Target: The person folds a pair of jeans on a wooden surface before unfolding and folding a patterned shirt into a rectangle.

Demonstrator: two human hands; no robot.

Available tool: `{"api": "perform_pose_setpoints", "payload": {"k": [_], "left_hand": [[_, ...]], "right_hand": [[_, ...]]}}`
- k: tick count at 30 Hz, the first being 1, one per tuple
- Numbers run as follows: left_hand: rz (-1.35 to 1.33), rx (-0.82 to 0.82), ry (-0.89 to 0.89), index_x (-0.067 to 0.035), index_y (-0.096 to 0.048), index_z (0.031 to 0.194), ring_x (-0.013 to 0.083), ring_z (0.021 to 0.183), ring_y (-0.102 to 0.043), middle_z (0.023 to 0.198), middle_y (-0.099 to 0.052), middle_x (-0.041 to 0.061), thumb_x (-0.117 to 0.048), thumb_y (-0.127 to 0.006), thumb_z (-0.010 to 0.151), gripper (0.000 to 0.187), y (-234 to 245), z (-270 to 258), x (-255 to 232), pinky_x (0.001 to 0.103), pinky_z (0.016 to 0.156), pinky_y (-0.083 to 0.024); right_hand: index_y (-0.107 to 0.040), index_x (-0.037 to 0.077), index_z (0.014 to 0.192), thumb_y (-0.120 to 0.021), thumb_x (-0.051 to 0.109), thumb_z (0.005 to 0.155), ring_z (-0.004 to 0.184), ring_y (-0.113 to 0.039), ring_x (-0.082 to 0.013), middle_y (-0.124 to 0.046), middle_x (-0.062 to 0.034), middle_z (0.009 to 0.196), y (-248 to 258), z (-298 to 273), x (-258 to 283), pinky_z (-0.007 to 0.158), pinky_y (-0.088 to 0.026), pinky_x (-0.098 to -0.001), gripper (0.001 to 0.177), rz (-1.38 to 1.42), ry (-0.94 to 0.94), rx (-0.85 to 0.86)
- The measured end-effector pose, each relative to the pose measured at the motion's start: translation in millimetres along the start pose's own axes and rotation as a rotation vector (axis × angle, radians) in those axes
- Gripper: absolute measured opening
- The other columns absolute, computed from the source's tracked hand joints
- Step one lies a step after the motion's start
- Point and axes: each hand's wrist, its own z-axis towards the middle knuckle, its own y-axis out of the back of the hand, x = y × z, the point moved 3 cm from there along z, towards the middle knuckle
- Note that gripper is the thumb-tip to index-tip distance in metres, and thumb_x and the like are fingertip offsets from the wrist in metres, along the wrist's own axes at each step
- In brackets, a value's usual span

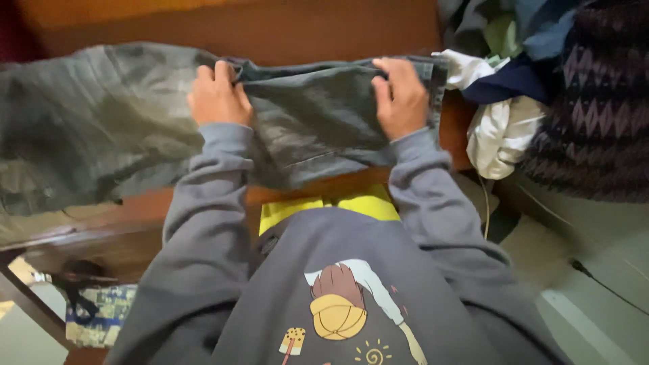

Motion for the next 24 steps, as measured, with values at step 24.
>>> {"api": "perform_pose_setpoints", "payload": {"k": [24], "left_hand": [[0.052, 0.840, -0.126, -0.007, -0.072, 0.112, 0.0371, 0.108, -0.068, 0.114, -0.070, 0.019, -0.059, -0.070, 0.089, 0.056, -144, 50, -296, 0.046, 0.090, -0.055]], "right_hand": [[-0.065, 0.009, 0.113, -0.057, 0.022, 0.105, 0.106, -0.065, -0.0377, -0.070, -0.0166, 0.110, 16, -205, -131, 0.090, -0.049, -0.0477, 0.017, -0.210, -0.878, -0.168]]}}
